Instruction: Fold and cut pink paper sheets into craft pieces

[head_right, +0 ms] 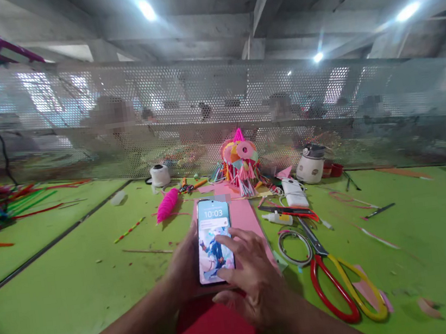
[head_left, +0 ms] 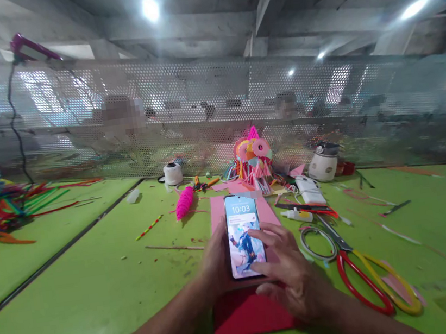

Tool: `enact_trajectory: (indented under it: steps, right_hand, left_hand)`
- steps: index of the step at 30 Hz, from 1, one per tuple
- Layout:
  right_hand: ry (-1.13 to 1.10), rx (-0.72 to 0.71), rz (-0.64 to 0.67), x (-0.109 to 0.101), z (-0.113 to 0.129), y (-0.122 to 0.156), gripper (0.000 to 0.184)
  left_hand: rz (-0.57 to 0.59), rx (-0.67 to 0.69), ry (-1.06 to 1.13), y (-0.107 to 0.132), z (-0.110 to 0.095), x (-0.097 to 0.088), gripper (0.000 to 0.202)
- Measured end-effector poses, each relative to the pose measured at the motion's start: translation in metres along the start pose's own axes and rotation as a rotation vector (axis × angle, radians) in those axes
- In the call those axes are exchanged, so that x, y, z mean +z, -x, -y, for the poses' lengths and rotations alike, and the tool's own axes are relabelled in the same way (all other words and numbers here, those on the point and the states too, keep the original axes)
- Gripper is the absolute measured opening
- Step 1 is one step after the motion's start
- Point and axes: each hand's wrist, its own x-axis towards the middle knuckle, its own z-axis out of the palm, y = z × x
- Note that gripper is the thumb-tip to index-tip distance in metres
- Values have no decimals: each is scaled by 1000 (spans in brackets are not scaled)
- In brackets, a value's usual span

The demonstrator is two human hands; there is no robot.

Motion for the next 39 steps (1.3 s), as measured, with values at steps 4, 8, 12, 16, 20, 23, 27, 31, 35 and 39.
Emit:
enact_trajectory:
  steps: [4, 8, 12, 16, 20, 23, 27, 31, 35, 39]
  right_hand:
    - [161, 66, 21, 7, -7, -1, 45]
    - [252, 175, -78, 10, -18, -4, 59]
    - [226, 209, -95, 11, -19, -3, 58]
    - [196, 201, -88, 11, -13, -2, 56]
    - [181, 170, -77, 10, -9, -1, 52]
    - [182, 138, -49, 8, -7, -1, 48]
    - [214, 116, 13, 8, -2, -5, 49]
    - [251, 111, 56, 11, 2, -10, 50]
    - [241, 116, 73, 11, 4, -11, 50]
    - [166, 105, -51, 7, 4, -7, 35]
  left_hand:
    - [-29, 35, -21, 1, 1, 1, 64]
    - [-6, 62, -35, 2, 2, 3, 62]
    - [-8, 33, -43, 4, 1, 3, 68]
    - [-27, 38, -70, 3, -2, 3, 69]
    - [-77, 75, -89, 2, -3, 5, 69]
    - [-93, 78, -72, 2, -3, 8, 68]
    - [-23, 70, -29, 2, 0, 9, 67]
    - [13, 77, -23, 4, 4, 11, 68]
    - [-34, 84, -66, 7, 3, 14, 67]
    - [-35, 73, -48, 6, -1, 13, 68]
